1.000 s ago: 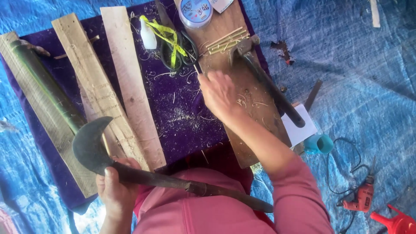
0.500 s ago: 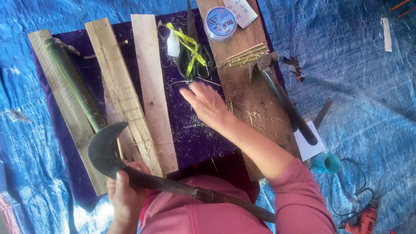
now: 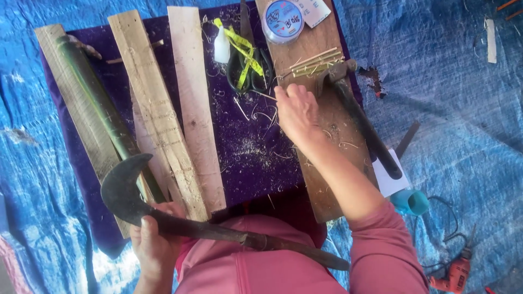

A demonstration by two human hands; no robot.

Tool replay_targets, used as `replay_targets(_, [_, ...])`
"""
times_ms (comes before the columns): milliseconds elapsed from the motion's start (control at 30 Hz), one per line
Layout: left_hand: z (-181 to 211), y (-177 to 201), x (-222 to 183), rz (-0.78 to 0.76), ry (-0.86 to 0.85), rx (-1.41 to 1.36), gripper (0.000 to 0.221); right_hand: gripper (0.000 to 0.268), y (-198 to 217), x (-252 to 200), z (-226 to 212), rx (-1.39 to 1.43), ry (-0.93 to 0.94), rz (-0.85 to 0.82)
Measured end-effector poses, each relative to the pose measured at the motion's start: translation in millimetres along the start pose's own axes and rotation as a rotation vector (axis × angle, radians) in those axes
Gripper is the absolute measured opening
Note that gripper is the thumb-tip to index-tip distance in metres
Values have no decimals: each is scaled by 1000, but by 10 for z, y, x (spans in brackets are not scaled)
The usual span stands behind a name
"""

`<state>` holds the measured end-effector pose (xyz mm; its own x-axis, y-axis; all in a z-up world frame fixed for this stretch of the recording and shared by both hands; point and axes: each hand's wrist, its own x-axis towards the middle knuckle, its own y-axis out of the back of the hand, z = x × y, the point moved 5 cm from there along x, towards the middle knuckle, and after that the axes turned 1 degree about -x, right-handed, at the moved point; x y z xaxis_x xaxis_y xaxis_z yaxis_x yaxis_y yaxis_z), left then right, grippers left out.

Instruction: A person uses a curved blade to shave thin layers off a wooden stick on a workbench.

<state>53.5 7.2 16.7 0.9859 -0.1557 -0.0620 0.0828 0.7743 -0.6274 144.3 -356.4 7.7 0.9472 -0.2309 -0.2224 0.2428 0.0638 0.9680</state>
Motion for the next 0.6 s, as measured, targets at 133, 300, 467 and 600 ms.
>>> replay_targets(133, [-61, 108, -53, 44, 3, 9, 25, 12, -77, -150, -201, 10, 217, 274])
replay_targets(300, [-33, 163, -73, 64, 5, 36, 29, 44, -247, -642, -361, 157, 535, 235])
replay_targets(467, [-41, 135, -101, 83, -21, 63, 29, 42, 69, -161, -681, 338, 605, 353])
replay_targets(600, [10, 144, -162, 165, -50, 109, 37, 50, -176, -239, -772, 244, 595, 234])
